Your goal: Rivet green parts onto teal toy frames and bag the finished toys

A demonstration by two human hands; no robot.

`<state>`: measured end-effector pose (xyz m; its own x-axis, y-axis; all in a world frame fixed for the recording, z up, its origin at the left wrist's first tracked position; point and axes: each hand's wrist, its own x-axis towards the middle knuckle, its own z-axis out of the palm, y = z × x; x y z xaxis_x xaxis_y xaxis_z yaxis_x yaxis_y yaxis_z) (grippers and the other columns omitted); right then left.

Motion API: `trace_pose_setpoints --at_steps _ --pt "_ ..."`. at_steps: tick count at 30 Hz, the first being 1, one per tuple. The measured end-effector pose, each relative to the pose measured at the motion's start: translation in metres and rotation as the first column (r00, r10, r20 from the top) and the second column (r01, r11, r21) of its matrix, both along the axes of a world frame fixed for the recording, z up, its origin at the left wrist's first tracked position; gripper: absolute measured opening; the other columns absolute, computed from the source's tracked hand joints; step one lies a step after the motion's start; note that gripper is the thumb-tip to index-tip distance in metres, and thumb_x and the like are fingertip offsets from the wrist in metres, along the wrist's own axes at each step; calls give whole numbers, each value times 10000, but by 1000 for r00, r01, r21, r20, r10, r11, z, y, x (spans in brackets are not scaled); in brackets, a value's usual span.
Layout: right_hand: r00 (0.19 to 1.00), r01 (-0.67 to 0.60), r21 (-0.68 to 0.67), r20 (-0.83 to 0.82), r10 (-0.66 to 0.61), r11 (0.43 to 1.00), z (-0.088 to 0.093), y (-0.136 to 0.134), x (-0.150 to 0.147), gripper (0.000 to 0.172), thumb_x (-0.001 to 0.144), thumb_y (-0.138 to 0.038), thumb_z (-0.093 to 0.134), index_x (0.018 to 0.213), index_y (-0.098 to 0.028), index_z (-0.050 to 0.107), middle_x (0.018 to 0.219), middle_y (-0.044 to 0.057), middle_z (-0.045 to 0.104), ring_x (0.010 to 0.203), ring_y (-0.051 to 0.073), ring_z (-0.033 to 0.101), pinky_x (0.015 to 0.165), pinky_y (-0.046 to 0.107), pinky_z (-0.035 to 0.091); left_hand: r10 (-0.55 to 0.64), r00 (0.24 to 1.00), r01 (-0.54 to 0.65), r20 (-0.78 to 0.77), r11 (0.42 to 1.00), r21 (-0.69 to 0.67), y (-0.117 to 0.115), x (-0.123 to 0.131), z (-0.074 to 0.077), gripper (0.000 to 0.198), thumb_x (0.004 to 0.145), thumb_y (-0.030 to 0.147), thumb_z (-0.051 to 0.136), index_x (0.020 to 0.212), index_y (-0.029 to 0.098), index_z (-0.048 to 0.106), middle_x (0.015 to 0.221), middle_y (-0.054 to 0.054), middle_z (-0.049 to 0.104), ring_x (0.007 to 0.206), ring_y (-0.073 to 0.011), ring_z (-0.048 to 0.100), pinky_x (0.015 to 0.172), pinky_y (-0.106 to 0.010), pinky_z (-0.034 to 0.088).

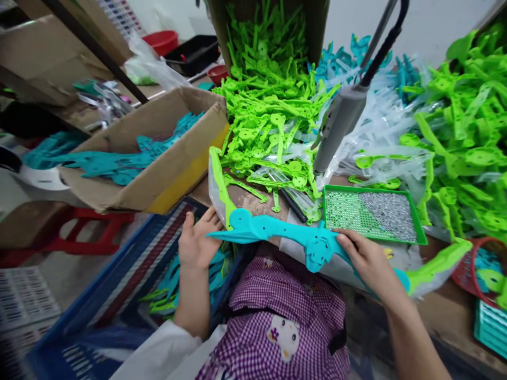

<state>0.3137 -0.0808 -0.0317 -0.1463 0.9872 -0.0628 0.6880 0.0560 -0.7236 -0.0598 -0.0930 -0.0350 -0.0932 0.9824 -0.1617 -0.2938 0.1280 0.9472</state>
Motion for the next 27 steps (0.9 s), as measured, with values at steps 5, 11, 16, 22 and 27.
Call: trace_pose_setpoints --at_steps 5,11,16,22,27 --pt "1000 10 -94 30 -7 996 -17 -12 -10 477 863 -576 461 1060 -215 704 1043 78 750 927 291 703 785 373 555 85 878 -15 472 988 -151 16 3 2 448 980 394 343 1274 139 565 1133 -110 696 1079 -235 652 988 -405 490" --pt "1000 28 -105 0 -28 994 -21 -14 -15 439 865 -537 476 1049 -217 715 1071 79 747 952 290 704 838 385 555 166 845 -26 508 962 -272 30 5 -10 396 999 309 340 1243 130 595 998 -86 739 981 -210 694 975 -368 508" --pt "999 30 -134 -21 -33 991 -31 -11 -21 428 872 -519 483 1054 -215 724 1071 77 747 971 297 699 849 414 550 222 875 -80 429 943 -324 28 4 -18 352 988 303 381 1147 130 643 952 -79 745 864 -196 715 855 -338 571" --pt "990 29 -82 -133 -40 996 -33 -16 -17 364 870 -472 547 1112 -249 703 1150 71 721 1058 263 668 939 429 506 254 923 -168 290 942 -289 29 -5 -30 291 885 359 589 1055 140 678 957 -82 747 878 -216 712 791 -331 593" --pt "756 645 42 -181 -629 763 -37 -58 52 404 866 -525 529 1059 -211 695 962 88 741 831 211 687 779 360 531 250 953 -194 174 938 -286 43 -11 -58 337 830 430 650 1000 142 694 959 -72 746 875 -220 711 816 -348 592"
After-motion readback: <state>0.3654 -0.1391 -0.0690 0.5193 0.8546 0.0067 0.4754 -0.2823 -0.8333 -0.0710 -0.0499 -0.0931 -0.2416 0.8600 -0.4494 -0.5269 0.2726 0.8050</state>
